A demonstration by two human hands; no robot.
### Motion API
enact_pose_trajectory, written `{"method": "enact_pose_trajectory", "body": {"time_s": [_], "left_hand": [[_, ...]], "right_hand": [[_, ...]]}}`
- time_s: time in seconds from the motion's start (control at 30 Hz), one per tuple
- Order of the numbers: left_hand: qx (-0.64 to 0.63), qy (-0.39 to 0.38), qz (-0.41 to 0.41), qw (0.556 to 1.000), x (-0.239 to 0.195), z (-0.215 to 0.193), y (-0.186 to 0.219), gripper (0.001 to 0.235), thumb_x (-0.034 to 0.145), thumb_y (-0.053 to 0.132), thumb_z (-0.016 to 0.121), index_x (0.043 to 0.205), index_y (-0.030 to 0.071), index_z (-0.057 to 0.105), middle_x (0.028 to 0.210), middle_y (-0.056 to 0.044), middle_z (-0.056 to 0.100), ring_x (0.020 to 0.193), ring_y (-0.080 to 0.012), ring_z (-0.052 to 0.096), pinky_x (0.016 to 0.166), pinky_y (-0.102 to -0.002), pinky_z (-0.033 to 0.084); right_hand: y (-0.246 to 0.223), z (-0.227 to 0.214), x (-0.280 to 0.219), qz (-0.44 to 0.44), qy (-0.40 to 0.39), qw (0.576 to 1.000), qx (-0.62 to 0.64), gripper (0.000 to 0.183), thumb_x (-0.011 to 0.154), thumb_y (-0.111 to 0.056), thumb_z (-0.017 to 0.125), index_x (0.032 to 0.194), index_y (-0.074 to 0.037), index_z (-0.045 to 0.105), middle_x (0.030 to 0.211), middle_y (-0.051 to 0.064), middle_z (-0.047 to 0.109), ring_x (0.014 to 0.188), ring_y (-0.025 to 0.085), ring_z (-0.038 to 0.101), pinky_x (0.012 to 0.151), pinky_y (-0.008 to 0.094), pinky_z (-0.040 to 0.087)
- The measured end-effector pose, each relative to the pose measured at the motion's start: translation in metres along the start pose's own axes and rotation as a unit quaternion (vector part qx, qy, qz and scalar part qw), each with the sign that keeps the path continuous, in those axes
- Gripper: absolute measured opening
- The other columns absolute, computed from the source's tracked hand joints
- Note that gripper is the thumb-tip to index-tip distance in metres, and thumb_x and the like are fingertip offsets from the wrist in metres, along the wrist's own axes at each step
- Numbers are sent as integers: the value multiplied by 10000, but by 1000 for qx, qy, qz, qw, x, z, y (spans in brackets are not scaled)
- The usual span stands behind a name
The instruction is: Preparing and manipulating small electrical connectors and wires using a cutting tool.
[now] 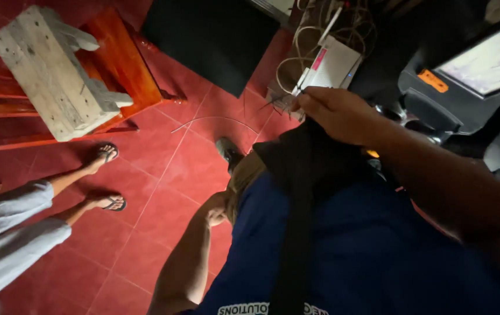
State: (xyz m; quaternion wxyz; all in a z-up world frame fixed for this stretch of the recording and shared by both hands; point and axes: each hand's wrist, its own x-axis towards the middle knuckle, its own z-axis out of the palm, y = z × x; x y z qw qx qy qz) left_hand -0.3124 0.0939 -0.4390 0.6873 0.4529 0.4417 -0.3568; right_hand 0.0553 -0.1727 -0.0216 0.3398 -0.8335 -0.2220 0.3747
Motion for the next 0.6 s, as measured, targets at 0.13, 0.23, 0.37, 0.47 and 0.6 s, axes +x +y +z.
{"method": "enact_pose_trajectory", "body": {"time_s": [0.13,0.23,0.37,0.47,0.6], "left_hand": [[183,52,120,974,80,-25,17,264,1005,247,548,1187,153,716,859,-30,649,702,-99,576,632,-370,465],[619,158,477,604,90,-18,-38,147,903,165,620,977,105,733,960,-135,707,699,-245,625,619,-413,528],[557,177,429,689,13,72,76,164,891,151,617,1004,108,728,984,-139,706,739,-257,630,648,-416,528],[512,192,377,748,-25,88,108,182,883,141,616,1025,110,724,1003,-142,706,770,-266,634,670,-419,528],[460,171,333,805,-50,90,102,211,871,128,613,1053,112,720,1027,-146,705,810,-278,638,699,-423,528]], "right_hand": [[-40,17,42,-43,16,997,-62,371,1041,-348,468,1233,-132,701,1138,96,727,1074,279,672,934,402,507],[-68,58,84,-377,-101,905,-171,352,1047,-265,446,1204,-110,720,1222,141,718,1074,363,661,921,465,516],[-49,121,134,-176,-215,932,-231,347,1000,-365,532,1120,-109,733,1060,142,729,1009,363,670,881,490,517],[-8,152,159,-145,-247,943,-171,391,1006,-402,518,1208,-123,703,1059,151,721,983,352,682,861,467,524],[6,190,170,58,-329,893,-303,456,1036,-523,499,1244,-189,729,1034,143,766,1004,308,728,923,424,540]]}}
